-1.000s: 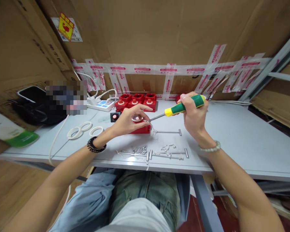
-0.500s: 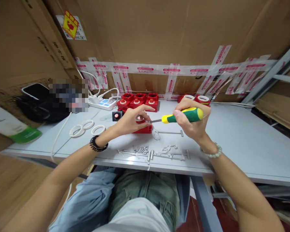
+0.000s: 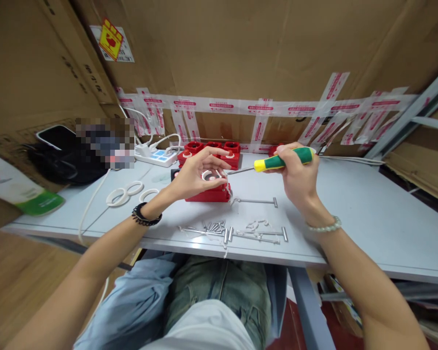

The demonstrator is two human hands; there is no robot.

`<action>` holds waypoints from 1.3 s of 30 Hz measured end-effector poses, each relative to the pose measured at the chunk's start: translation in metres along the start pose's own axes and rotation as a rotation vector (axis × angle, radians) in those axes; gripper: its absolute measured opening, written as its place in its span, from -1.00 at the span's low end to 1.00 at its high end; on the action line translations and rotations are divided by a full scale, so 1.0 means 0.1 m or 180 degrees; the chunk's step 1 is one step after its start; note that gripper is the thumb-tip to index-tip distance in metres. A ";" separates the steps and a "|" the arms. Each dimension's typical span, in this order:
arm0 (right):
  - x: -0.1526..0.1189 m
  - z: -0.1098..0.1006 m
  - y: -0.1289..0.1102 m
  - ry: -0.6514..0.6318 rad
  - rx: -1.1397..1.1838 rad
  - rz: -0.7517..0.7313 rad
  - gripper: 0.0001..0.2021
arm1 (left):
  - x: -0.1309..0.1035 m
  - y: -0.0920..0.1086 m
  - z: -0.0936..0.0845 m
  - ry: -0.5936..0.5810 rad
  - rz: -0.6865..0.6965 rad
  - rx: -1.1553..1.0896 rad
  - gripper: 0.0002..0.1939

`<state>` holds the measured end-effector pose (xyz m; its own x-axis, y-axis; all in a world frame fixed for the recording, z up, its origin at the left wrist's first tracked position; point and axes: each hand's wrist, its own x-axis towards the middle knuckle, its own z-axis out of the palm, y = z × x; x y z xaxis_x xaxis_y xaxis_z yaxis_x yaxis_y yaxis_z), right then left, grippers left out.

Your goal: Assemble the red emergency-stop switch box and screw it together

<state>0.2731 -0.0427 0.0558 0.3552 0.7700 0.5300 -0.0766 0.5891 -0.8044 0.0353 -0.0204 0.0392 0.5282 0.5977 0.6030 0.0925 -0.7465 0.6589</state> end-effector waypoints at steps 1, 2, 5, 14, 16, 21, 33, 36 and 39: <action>0.02 0.01 0.00 0.0075 0.0171 0.0197 -0.81 | 0.00 0.00 0.00 0.0006 0.0048 -0.0100 -0.48; 0.03 0.01 0.00 0.0124 0.0302 0.0328 -0.80 | 0.00 0.00 0.01 0.0025 0.0091 -0.0170 -0.50; 0.05 0.03 -0.01 0.0166 0.0462 0.0573 -0.82 | 0.01 0.01 0.02 0.0146 0.0162 -0.0288 -0.59; 0.01 0.04 0.00 0.0129 0.0589 0.0892 -0.87 | 0.03 0.06 0.04 0.0434 0.0102 -0.0353 -0.61; 0.01 0.03 0.00 0.0041 0.0588 0.0802 -0.84 | 0.03 0.04 0.03 0.0495 0.0028 -0.0421 -0.60; 0.02 0.01 -0.02 -0.0306 0.0515 0.0479 -0.80 | 0.05 -0.03 0.00 0.0606 -0.0324 -0.0651 -0.53; 0.23 -0.16 0.01 -0.0107 0.0277 0.0918 -0.86 | 0.01 -0.13 -0.17 -0.0371 -0.0330 0.0902 -0.29; 0.33 -0.30 0.10 -0.0196 -0.0038 0.1370 -0.89 | -0.03 -0.25 -0.22 -0.1108 -0.0614 0.1647 -0.16; 0.34 -0.33 0.19 -0.0148 -0.0253 0.1657 -0.86 | -0.02 -0.33 -0.26 -0.1413 -0.0770 0.1729 -0.20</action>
<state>0.3144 -0.0139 0.0497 0.2471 0.9668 0.0648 -0.1604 0.1068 -0.9813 0.0095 0.0102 0.0277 0.7211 0.6753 0.1549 0.5932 -0.7173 0.3655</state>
